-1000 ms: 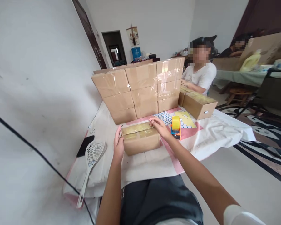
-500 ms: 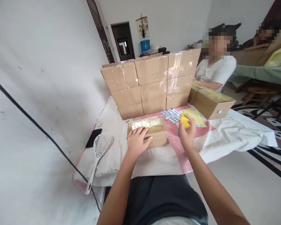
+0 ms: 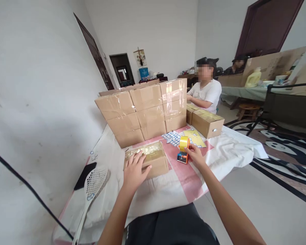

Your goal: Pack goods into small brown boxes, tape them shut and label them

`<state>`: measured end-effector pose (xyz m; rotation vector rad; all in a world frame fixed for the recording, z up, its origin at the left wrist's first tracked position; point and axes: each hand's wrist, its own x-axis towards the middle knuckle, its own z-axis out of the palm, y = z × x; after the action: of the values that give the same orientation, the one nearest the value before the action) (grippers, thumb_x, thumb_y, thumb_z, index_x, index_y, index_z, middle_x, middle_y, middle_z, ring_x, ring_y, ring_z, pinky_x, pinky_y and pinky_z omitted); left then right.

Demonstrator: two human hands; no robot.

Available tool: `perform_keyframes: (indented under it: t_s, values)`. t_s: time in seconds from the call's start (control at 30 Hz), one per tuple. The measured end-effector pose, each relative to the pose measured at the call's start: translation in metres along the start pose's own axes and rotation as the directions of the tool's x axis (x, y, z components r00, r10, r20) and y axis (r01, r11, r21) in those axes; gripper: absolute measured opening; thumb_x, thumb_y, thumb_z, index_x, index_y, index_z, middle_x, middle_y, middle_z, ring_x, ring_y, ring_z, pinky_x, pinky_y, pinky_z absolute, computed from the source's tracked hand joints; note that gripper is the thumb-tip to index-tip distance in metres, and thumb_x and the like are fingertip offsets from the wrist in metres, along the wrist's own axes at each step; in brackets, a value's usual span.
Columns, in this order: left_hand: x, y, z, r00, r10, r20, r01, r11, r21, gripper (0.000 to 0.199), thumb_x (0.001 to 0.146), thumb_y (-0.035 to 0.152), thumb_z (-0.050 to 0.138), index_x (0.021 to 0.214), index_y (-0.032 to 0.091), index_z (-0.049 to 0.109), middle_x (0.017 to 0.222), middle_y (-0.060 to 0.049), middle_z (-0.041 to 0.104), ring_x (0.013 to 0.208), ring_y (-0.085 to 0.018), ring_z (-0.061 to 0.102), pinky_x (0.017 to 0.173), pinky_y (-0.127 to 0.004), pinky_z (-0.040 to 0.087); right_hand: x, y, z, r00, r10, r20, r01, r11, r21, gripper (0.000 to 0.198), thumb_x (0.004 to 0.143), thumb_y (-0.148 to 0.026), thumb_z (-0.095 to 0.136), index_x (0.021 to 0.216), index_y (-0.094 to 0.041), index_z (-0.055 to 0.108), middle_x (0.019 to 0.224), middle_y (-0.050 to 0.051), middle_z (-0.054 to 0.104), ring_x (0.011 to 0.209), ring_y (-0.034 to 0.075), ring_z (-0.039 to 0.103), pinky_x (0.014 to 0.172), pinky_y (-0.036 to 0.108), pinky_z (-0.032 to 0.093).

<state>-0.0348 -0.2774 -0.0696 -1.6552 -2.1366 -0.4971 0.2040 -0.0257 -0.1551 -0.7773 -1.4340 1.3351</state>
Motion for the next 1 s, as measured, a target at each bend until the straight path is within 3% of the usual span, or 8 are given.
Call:
perform_keyframes:
  t_s: [0.2, 0.4, 0.5, 0.6, 0.7, 0.8, 0.87, 1.0]
  values:
    - [-0.001, -0.003, 0.003, 1.000, 0.015, -0.006, -0.015, 0.999, -0.042, 0.044, 0.091, 0.048, 0.063, 0.129, 0.027, 0.067, 0.144, -0.008, 0.065, 0.127, -0.034, 0.061, 0.099, -0.050, 0.047, -0.010, -0.005, 0.019, 0.997, -0.081, -0.019, 0.079, 0.993, -0.084, 0.040, 0.081, -0.054, 0.071, 0.097, -0.018, 0.064, 0.093, 0.008, 0.073, 0.086, 0.028, 0.069, 0.077, 0.041, 0.056]
    - [-0.002, -0.003, 0.001, 1.000, 0.017, -0.017, -0.018, 0.998, -0.067, 0.057, 0.096, 0.044, 0.055, 0.150, 0.027, 0.050, 0.138, -0.011, 0.068, 0.132, -0.034, 0.058, 0.104, -0.051, 0.045, -0.018, -0.001, 0.019, 0.996, -0.085, -0.034, 0.080, 0.990, -0.115, 0.030, 0.078, -0.044, 0.071, 0.093, -0.021, 0.059, 0.087, 0.002, 0.067, 0.086, 0.024, 0.063, 0.082, 0.040, 0.053]
    - [-0.004, -0.002, 0.002, 0.995, 0.023, -0.097, -0.030, 0.997, -0.072, 0.059, 0.095, 0.045, 0.058, 0.150, 0.026, 0.050, 0.142, -0.012, 0.066, 0.138, -0.038, 0.053, 0.108, -0.056, 0.041, -0.020, -0.005, 0.019, 0.998, -0.060, -0.002, 0.060, 0.996, -0.059, 0.033, 0.077, -0.044, 0.070, 0.097, -0.020, 0.059, 0.090, 0.001, 0.067, 0.088, 0.023, 0.063, 0.083, 0.039, 0.054]
    - [-0.006, 0.006, 0.006, 0.967, 0.088, -0.237, -0.134, 0.974, -0.182, 0.053, 0.095, 0.040, 0.059, 0.146, 0.025, 0.055, 0.140, -0.012, 0.067, 0.133, -0.035, 0.058, 0.108, -0.053, 0.045, -0.035, -0.016, 0.022, 0.998, -0.016, 0.060, 0.012, 0.998, 0.064, 0.035, 0.079, -0.044, 0.066, 0.105, -0.021, 0.063, 0.096, 0.004, 0.071, 0.091, 0.024, 0.067, 0.082, 0.039, 0.056]
    - [-0.007, 0.029, 0.011, 0.934, 0.182, -0.308, -0.285, 0.898, -0.335, 0.045, 0.097, 0.032, 0.058, 0.142, 0.032, 0.059, 0.132, -0.007, 0.072, 0.124, -0.029, 0.066, 0.105, -0.046, 0.051, -0.070, -0.036, 0.030, 0.990, 0.066, 0.127, -0.100, 0.953, 0.288, 0.035, 0.077, -0.041, 0.066, 0.108, -0.024, 0.067, 0.098, 0.005, 0.074, 0.088, 0.026, 0.070, 0.079, 0.038, 0.057]
    - [-0.008, 0.066, 0.014, 0.943, 0.231, -0.241, -0.321, 0.823, -0.468, 0.055, 0.095, 0.036, 0.064, 0.149, 0.035, 0.054, 0.148, -0.007, 0.062, 0.139, -0.031, 0.056, 0.117, -0.052, 0.044, -0.113, -0.061, 0.039, 0.979, 0.055, 0.198, -0.131, 0.908, 0.398, 0.041, 0.075, -0.037, 0.065, 0.114, -0.027, 0.070, 0.098, 0.005, 0.075, 0.083, 0.026, 0.070, 0.077, 0.038, 0.058]
    - [-0.010, 0.090, 0.015, 0.968, 0.217, -0.124, -0.246, 0.740, -0.626, 0.066, 0.093, 0.043, 0.066, 0.156, 0.034, 0.045, 0.162, -0.008, 0.045, 0.153, -0.033, 0.037, 0.124, -0.057, 0.033, -0.136, -0.076, 0.041, 0.968, 0.041, 0.250, -0.146, 0.896, 0.419, 0.046, 0.076, -0.037, 0.063, 0.121, -0.028, 0.069, 0.101, 0.006, 0.075, 0.080, 0.026, 0.070, 0.075, 0.040, 0.058]
    - [-0.015, 0.115, 0.017, 0.975, 0.165, 0.152, 0.069, 0.424, -0.903, 0.073, 0.095, 0.052, 0.062, 0.161, 0.035, 0.035, 0.172, -0.005, 0.025, 0.160, -0.030, 0.018, 0.128, -0.051, 0.026, -0.153, -0.091, 0.032, 0.968, 0.015, 0.250, -0.102, 0.936, 0.337, 0.049, 0.084, -0.049, 0.063, 0.129, -0.030, 0.068, 0.113, 0.007, 0.074, 0.094, 0.029, 0.071, 0.084, 0.044, 0.058]
